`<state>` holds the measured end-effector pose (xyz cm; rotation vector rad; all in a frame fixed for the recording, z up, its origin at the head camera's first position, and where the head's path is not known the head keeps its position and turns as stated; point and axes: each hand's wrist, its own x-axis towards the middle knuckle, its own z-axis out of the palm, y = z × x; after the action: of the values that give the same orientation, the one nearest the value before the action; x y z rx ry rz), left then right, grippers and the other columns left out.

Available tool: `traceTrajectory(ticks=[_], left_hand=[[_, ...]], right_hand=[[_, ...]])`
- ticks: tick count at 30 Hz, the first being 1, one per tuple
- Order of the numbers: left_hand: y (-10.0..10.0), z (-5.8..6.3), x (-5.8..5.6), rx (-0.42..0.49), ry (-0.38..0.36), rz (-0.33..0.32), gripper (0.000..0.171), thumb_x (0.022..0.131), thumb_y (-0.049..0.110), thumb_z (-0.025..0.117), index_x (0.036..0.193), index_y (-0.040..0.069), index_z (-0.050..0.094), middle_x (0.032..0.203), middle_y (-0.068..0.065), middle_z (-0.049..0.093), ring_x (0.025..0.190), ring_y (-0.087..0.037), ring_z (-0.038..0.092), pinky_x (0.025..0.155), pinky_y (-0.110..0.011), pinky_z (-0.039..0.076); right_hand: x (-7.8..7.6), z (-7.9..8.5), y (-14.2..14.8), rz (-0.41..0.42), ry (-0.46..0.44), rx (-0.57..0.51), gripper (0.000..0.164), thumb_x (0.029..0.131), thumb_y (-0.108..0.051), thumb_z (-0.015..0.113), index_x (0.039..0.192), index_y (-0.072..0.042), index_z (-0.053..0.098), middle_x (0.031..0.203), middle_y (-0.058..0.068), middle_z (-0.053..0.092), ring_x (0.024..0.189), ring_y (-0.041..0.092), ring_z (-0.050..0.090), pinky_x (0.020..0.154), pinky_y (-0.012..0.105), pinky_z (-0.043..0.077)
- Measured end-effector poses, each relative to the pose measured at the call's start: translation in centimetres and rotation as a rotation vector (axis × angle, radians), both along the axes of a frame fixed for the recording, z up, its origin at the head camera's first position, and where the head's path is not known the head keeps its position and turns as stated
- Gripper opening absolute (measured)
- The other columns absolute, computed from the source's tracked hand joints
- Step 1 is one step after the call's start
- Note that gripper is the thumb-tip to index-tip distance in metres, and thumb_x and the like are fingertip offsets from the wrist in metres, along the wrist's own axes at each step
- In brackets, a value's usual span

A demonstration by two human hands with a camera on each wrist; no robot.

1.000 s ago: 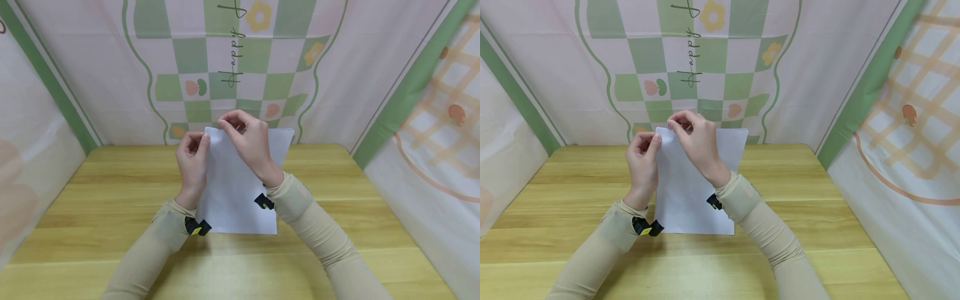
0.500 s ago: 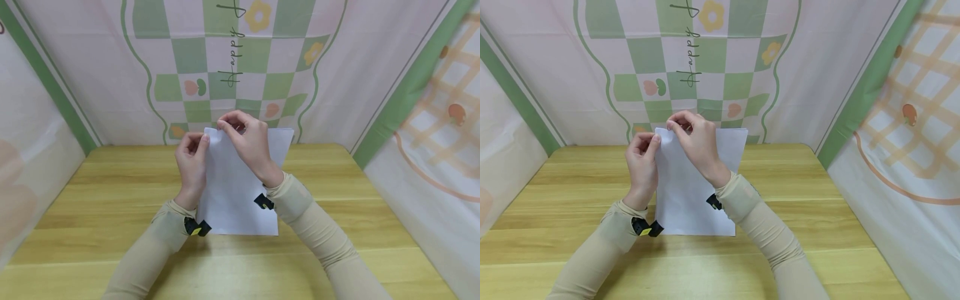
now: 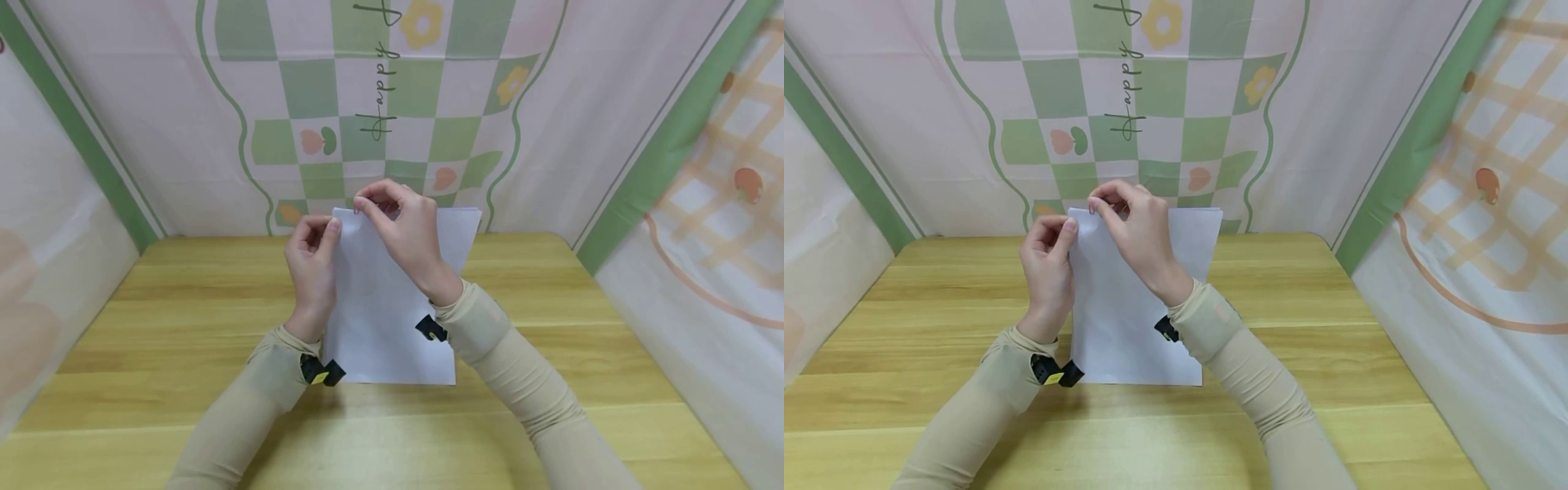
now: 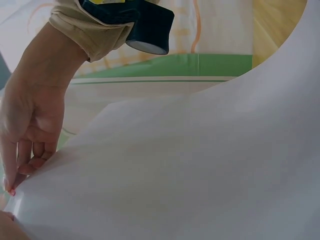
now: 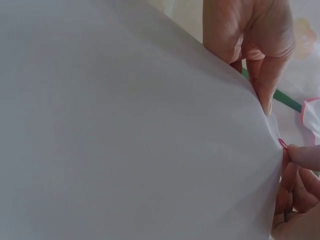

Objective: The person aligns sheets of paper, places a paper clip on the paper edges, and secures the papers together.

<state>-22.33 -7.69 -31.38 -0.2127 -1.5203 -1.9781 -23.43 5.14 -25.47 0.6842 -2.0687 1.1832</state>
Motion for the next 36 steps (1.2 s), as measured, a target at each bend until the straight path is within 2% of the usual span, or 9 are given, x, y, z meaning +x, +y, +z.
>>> traceTrajectory(ticks=[5, 10, 14, 21, 27, 31, 36], left_hand=[[0.08, 0.11, -0.07, 0.047, 0.012, -0.006, 0.003, 0.089, 0.009, 0.065, 0.087, 0.007, 0.064, 0.085, -0.003, 0.059, 0.078, -0.012, 0.053, 0.069, -0.021, 0.043], [0.13, 0.22, -0.14, 0.079, 0.020, -0.010, 0.003, 0.088, 0.006, 0.065, 0.086, 0.003, 0.064, 0.082, -0.001, 0.059, 0.076, -0.011, 0.053, 0.068, -0.020, 0.043], [0.09, 0.21, -0.12, 0.080, 0.017, -0.010, 0.005, 0.088, 0.005, 0.065, 0.087, 0.001, 0.063, 0.083, -0.003, 0.059, 0.076, -0.011, 0.053, 0.069, -0.021, 0.043], [-0.03, 0.19, 0.04, 0.057, 0.004, -0.002, 0.006, 0.089, 0.007, 0.065, 0.084, 0.010, 0.064, 0.083, 0.000, 0.059, 0.076, -0.011, 0.053, 0.068, -0.021, 0.043], [0.02, 0.19, 0.02, 0.070, 0.011, 0.004, 0.004, 0.088, 0.006, 0.065, 0.087, 0.002, 0.064, 0.082, -0.001, 0.060, 0.076, -0.010, 0.054, 0.068, -0.020, 0.044], [0.03, 0.20, 0.07, 0.070, 0.012, -0.001, 0.006, 0.088, 0.008, 0.066, 0.088, 0.002, 0.064, 0.084, -0.004, 0.060, 0.076, -0.011, 0.053, 0.069, -0.020, 0.043], [0.00, 0.15, 0.14, 0.055, 0.013, -0.008, 0.019, 0.088, 0.014, 0.067, 0.092, -0.004, 0.062, 0.085, -0.002, 0.060, 0.078, -0.010, 0.053, 0.070, -0.020, 0.043]], right_hand=[[-0.03, -0.07, 0.02, 0.009, 0.017, 0.000, 0.013, 0.087, -0.022, 0.069, 0.089, -0.009, 0.071, 0.080, 0.000, 0.070, 0.071, 0.006, 0.060, 0.067, 0.020, 0.051], [-0.14, -0.20, 0.06, 0.018, 0.043, 0.000, 0.013, 0.087, -0.022, 0.069, 0.089, -0.009, 0.070, 0.080, 0.000, 0.070, 0.070, 0.005, 0.061, 0.067, 0.020, 0.052], [-0.26, -0.36, 0.08, 0.017, 0.062, 0.003, 0.012, 0.087, -0.021, 0.069, 0.089, -0.009, 0.070, 0.081, -0.001, 0.071, 0.071, 0.005, 0.062, 0.067, 0.020, 0.051], [-0.30, -0.47, 0.18, 0.017, 0.089, 0.017, 0.010, 0.086, -0.020, 0.070, 0.088, -0.010, 0.071, 0.081, -0.001, 0.072, 0.073, 0.006, 0.062, 0.069, 0.021, 0.050], [-0.35, -0.60, 0.24, 0.024, 0.099, 0.017, 0.010, 0.085, -0.019, 0.071, 0.088, -0.010, 0.072, 0.082, -0.001, 0.072, 0.076, 0.007, 0.063, 0.070, 0.021, 0.051], [-0.35, -0.62, 0.29, 0.030, 0.096, 0.023, 0.010, 0.085, -0.019, 0.072, 0.090, -0.010, 0.073, 0.085, 0.000, 0.073, 0.078, 0.008, 0.063, 0.072, 0.022, 0.051], [-0.28, -0.72, 0.34, 0.042, 0.092, 0.026, 0.010, 0.084, -0.018, 0.072, 0.091, -0.010, 0.073, 0.087, 0.000, 0.073, 0.079, 0.009, 0.061, 0.073, 0.021, 0.050]])
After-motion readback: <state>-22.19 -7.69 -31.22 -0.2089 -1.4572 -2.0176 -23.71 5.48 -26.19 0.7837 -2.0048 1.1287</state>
